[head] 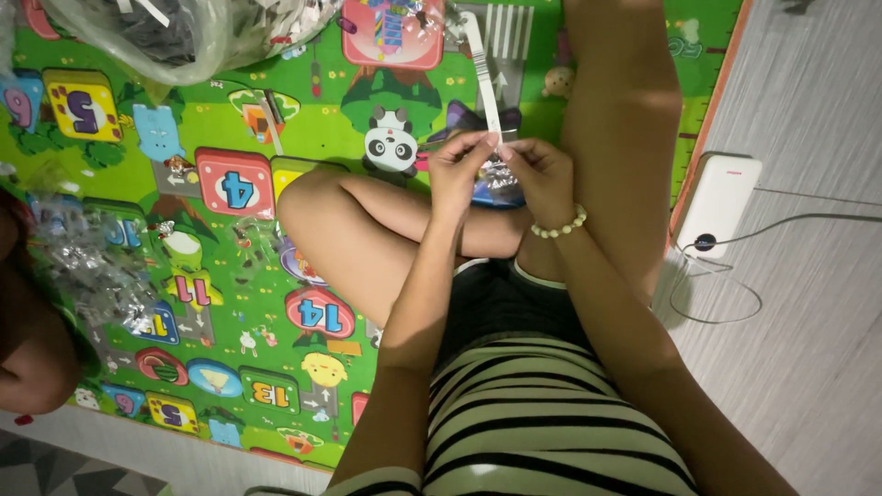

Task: Packaging small silver components into a plastic strip and using a stapler

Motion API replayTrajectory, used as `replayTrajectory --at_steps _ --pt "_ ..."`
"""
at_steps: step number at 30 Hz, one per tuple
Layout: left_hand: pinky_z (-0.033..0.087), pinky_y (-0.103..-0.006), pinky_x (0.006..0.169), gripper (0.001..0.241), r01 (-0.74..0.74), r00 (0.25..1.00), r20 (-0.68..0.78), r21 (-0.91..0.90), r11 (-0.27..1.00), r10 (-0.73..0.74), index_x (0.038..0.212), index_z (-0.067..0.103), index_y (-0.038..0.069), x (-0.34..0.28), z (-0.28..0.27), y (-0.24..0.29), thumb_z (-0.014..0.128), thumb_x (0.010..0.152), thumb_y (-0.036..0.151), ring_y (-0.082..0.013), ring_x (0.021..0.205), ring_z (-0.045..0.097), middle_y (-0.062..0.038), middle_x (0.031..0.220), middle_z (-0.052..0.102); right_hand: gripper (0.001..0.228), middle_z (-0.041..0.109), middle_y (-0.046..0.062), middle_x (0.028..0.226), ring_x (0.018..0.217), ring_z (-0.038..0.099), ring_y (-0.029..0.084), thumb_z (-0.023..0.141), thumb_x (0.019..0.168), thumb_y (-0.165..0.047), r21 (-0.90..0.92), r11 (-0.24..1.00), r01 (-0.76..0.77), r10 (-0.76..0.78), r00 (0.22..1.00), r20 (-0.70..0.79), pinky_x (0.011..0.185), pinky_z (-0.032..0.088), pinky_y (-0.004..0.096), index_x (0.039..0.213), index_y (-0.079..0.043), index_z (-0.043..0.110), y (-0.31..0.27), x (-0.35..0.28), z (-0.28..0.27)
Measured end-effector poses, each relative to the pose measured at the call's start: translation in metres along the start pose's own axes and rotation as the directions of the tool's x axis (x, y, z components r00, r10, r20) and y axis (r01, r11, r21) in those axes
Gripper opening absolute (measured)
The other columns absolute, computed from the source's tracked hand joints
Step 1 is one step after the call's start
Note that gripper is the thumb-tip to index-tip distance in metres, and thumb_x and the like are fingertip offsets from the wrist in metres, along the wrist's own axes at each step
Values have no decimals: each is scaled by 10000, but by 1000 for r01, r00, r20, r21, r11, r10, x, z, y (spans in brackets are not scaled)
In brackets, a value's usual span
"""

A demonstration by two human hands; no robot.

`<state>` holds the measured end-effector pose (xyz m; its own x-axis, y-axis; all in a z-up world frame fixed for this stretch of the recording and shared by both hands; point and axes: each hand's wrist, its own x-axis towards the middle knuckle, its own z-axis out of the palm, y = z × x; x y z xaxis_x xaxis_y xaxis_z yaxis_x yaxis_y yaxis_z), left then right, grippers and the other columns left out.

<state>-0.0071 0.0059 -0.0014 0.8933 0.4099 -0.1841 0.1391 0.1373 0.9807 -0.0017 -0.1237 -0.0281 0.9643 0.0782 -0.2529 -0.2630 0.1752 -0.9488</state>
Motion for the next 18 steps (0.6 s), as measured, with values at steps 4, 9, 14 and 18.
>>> replayTrajectory --at_steps 4,9,14,18 --pt "487 -242 745 98 -24 1000 -20 -14 1000 24 929 809 66 -4 5 -2 848 843 93 -76 790 567 -28 753 649 108 715 65 787 759 605 83 787 951 -97 -1 1000 -6 6 1000 -16 691 495 221 1030 -24 781 -4 0 2" --pt "460 -233 754 94 -21 999 -30 -30 999 20 930 808 64 -7 9 11 844 855 106 -68 796 544 -11 747 617 99 715 44 785 753 602 74 810 933 -88 -1 1000 -27 27 999 -22 690 510 225 1002 -20 787 -1 0 2" --pt "436 -236 756 87 -19 999 -33 -34 999 18 919 802 57 -7 9 6 837 854 102 -72 782 531 -16 737 601 91 710 43 793 764 590 71 813 936 -79 -5 1000 -16 15 1000 -25 697 505 218 996 -15 787 0 1 0" --pt "430 -237 760 81 -17 998 -62 -40 999 14 925 801 63 -8 8 -5 831 858 97 -71 780 517 -14 740 582 86 710 55 782 755 596 78 828 931 -70 -28 1000 -8 7 1000 -28 685 512 230 986 -15 792 6 3 0"
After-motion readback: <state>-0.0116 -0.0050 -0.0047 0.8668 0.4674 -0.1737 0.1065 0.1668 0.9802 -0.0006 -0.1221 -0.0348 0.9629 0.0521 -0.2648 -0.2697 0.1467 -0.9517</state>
